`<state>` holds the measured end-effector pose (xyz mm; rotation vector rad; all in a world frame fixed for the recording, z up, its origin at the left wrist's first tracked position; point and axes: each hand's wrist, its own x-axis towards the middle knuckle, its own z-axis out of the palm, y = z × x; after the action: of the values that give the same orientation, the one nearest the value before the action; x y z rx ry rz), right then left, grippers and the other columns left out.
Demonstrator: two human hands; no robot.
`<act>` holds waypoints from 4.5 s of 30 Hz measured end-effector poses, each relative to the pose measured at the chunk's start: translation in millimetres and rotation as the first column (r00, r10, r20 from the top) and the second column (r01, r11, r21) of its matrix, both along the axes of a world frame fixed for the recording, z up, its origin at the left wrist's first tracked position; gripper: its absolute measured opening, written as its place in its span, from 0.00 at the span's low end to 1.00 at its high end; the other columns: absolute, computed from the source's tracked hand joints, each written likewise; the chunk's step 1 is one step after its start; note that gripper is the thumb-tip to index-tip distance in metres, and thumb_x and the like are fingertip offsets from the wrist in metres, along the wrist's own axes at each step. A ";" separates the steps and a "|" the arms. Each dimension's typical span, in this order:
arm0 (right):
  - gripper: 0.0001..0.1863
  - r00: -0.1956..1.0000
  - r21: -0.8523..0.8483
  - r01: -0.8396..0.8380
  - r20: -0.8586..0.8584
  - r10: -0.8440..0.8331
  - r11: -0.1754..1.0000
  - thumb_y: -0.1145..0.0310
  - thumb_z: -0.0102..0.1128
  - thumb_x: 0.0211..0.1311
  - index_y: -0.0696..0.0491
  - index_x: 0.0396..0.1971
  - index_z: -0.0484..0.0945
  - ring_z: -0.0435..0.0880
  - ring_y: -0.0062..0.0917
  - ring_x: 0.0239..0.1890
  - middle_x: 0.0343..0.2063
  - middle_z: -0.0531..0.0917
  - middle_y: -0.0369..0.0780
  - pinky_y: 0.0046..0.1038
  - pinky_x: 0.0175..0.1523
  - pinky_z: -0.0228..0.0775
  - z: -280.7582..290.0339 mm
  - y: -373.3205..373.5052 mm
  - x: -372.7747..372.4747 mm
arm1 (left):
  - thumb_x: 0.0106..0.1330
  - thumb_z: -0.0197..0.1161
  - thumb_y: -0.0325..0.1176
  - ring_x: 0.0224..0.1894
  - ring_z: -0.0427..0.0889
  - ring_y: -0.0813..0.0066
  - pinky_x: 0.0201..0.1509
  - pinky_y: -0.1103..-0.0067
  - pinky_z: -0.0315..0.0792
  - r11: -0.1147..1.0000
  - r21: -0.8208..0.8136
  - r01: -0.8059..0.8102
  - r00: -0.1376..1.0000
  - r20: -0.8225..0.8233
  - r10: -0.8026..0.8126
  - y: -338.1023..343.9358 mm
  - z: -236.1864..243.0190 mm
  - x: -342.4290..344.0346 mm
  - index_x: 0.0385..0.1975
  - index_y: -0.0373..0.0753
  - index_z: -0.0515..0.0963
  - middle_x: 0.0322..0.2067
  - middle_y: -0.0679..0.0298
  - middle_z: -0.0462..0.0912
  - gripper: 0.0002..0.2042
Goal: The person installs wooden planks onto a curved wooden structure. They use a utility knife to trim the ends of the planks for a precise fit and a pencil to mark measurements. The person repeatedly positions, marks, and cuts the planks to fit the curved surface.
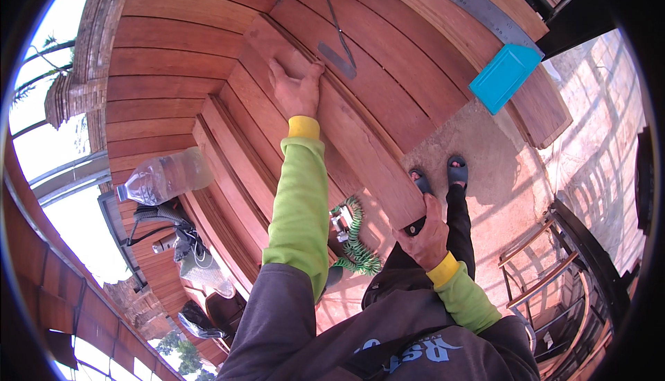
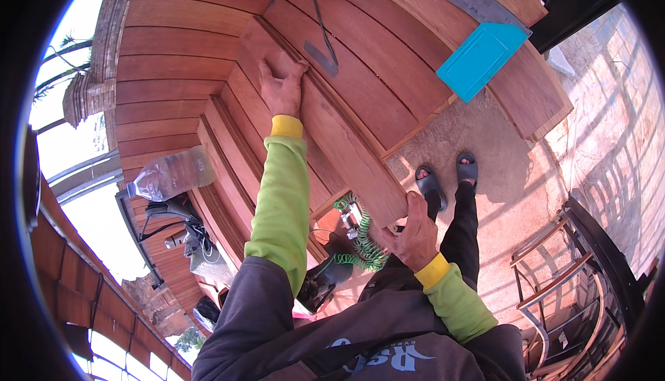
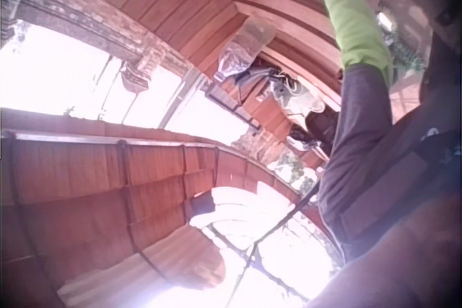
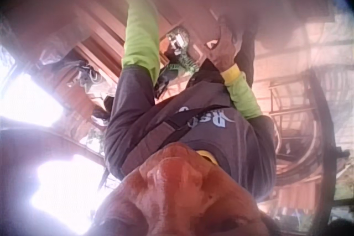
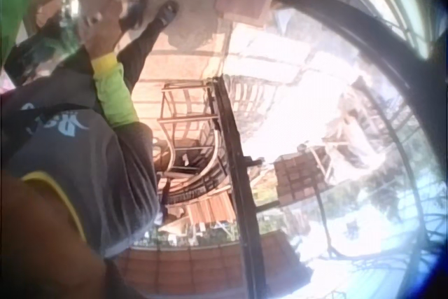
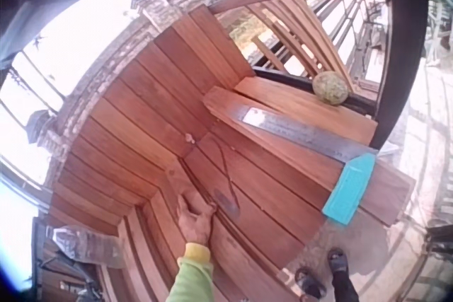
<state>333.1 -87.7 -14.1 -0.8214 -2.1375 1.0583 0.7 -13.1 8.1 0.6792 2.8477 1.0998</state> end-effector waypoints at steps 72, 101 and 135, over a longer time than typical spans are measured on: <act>0.46 0.997 -0.195 0.035 0.069 -0.022 0.980 0.66 0.76 0.41 0.66 0.57 0.56 0.79 0.35 0.28 0.42 0.73 0.52 0.28 0.27 0.71 -8.2 -11.9 4.5 | 0.44 0.66 0.62 0.55 0.73 0.52 0.59 0.69 0.68 0.884 -0.382 -0.268 0.954 0.023 0.299 44.4 3.3 -102.8 0.51 0.22 0.67 0.51 0.44 0.74 0.46; 0.46 0.997 -0.664 -0.048 -0.076 -0.003 0.746 0.65 0.76 0.43 0.62 0.59 0.56 0.72 0.15 0.27 0.30 0.75 0.38 0.15 0.26 0.61 0.8 -4.2 23.7 | 0.51 0.64 0.56 0.65 0.54 0.35 0.68 0.60 0.54 0.992 -0.119 0.036 0.985 -0.162 -0.055 -11.6 -26.3 12.3 0.63 0.21 0.49 0.60 0.26 0.52 0.50; 0.08 0.932 -0.030 -0.139 -0.343 0.120 0.990 0.72 0.48 0.64 0.59 0.33 0.76 0.80 0.37 0.28 0.26 0.80 0.45 0.31 0.34 0.72 96.9 135.9 -139.7 | 0.67 0.51 0.46 0.62 0.58 0.36 0.66 0.58 0.54 0.991 -0.116 -0.062 0.989 -0.140 0.046 -5.0 -16.0 22.9 0.65 0.27 0.50 0.62 0.35 0.54 0.35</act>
<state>193.3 48.3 82.8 -0.4814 -1.8938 1.2327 23.6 -18.2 -8.0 0.6995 3.0350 0.9125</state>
